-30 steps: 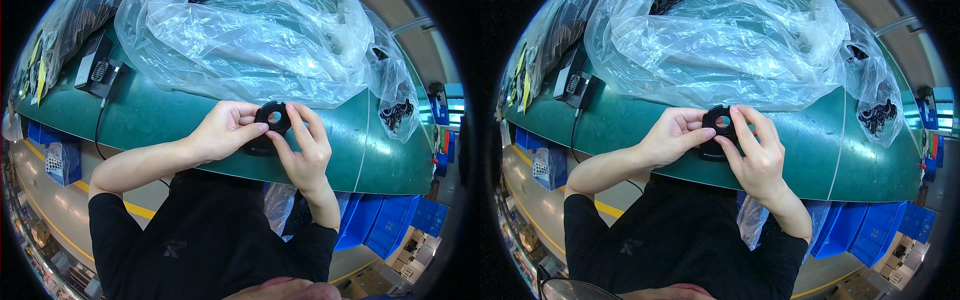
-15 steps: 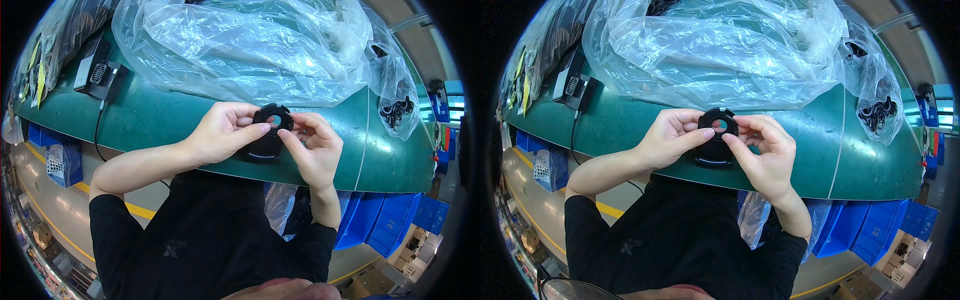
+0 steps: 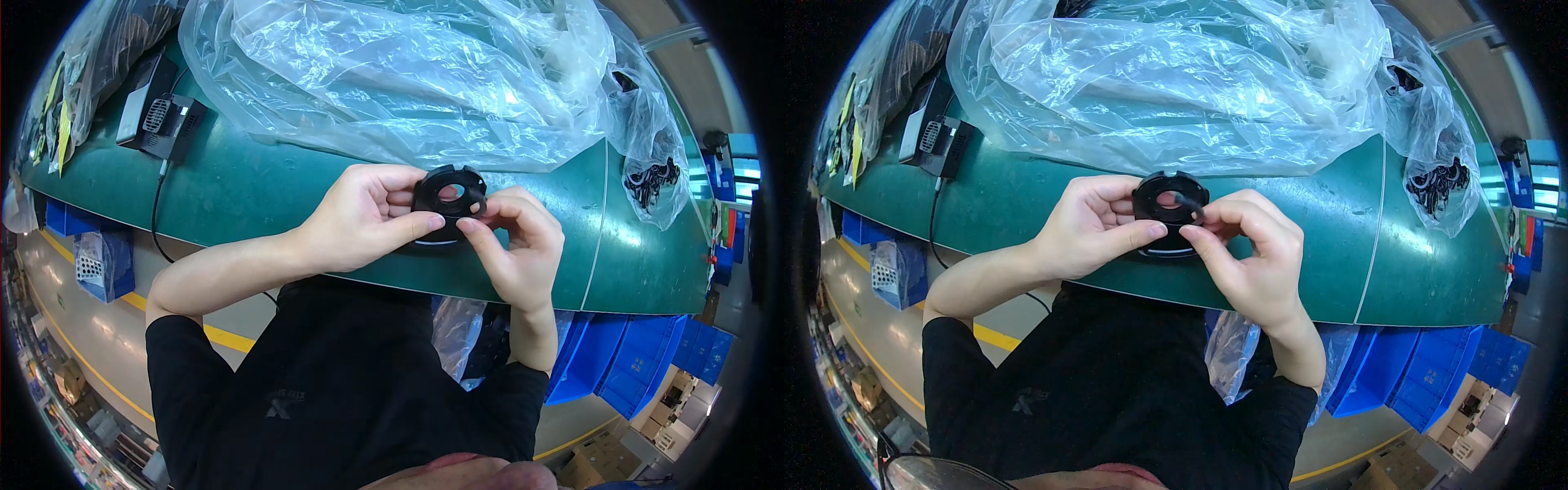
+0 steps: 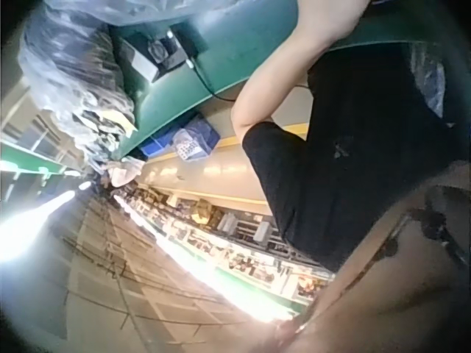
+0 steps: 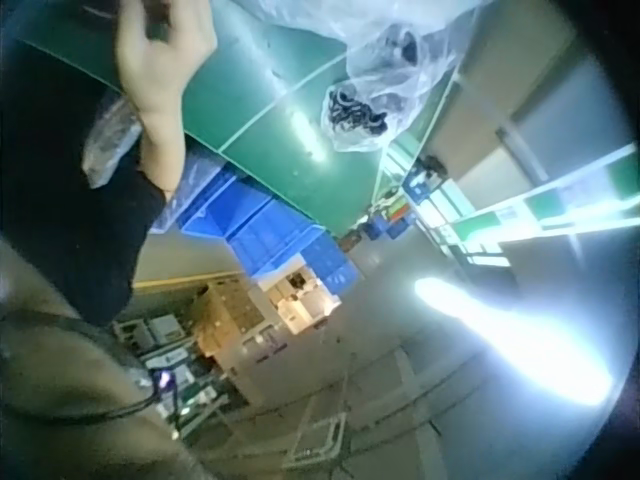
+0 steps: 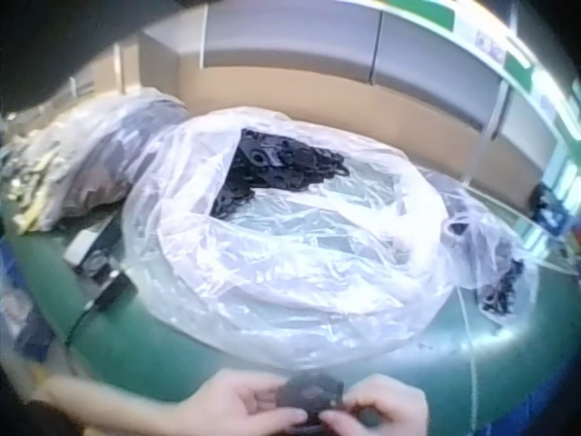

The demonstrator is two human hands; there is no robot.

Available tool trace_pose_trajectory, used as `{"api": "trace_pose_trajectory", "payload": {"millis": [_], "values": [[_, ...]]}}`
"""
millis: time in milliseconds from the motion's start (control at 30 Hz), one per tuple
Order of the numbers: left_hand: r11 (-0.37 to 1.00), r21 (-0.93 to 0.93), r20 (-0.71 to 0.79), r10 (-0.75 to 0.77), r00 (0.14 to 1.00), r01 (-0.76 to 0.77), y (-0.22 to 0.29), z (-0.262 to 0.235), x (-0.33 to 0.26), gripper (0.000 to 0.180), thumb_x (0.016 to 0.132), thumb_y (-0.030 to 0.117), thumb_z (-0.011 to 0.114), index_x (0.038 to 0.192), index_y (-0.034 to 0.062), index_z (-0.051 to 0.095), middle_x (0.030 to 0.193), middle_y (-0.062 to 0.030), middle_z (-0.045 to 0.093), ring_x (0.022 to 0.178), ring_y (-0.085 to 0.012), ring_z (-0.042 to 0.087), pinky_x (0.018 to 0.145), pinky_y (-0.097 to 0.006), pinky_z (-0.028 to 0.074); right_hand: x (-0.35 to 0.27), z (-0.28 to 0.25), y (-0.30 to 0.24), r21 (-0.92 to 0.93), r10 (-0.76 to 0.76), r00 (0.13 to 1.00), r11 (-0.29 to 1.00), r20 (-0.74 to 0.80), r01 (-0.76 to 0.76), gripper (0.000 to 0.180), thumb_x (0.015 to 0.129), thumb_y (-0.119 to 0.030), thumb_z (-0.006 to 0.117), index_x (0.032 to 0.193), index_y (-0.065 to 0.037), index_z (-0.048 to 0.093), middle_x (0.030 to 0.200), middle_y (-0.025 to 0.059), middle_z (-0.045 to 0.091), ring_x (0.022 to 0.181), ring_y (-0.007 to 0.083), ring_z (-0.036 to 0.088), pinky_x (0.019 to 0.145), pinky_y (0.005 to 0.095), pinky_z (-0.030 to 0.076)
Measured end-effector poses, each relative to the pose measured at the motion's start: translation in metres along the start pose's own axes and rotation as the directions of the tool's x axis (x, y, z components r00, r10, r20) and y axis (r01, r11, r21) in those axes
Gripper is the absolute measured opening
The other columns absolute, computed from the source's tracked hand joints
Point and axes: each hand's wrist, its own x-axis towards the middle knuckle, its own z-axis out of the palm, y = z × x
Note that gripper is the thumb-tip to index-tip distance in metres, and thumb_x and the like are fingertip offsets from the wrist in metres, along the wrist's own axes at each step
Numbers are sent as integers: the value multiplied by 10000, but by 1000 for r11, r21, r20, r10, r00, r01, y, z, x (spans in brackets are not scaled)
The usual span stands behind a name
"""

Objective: The person assembles small black plastic housing parts and rubber seals by hand on an assembly line.

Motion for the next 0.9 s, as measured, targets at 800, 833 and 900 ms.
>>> {"api": "trace_pose_trajectory", "payload": {"millis": [800,833,900], "values": [[973,180,-25,152,988,-145,-4,1,-3,252,814,-33,587,1061,-82,575,947,-95,639,859,-89,587,756,-223,495,-6,10,-2,-207,-236,970,954,-60,219,235,636,55,737,834,18,617,746,102,605,606,154,593,523,244,478],[983,110,-47,152,987,-146,-4,2,-4,252,812,-22,590,1057,-80,578,908,-78,645,838,-78,584,730,-217,502,-8,13,-2,-142,-158,977,980,-140,138,261,651,53,737,876,24,608,771,98,611,623,130,590,541,228,480],[983,122,-40,141,989,-135,-4,1,-4,258,810,-26,588,1062,-80,575,914,-80,644,841,-78,583,735,-218,502,-3,18,-12,82,-11,983,996,-181,26,295,660,51,735,919,33,595,794,92,613,652,112,585,564,216,478]]}}
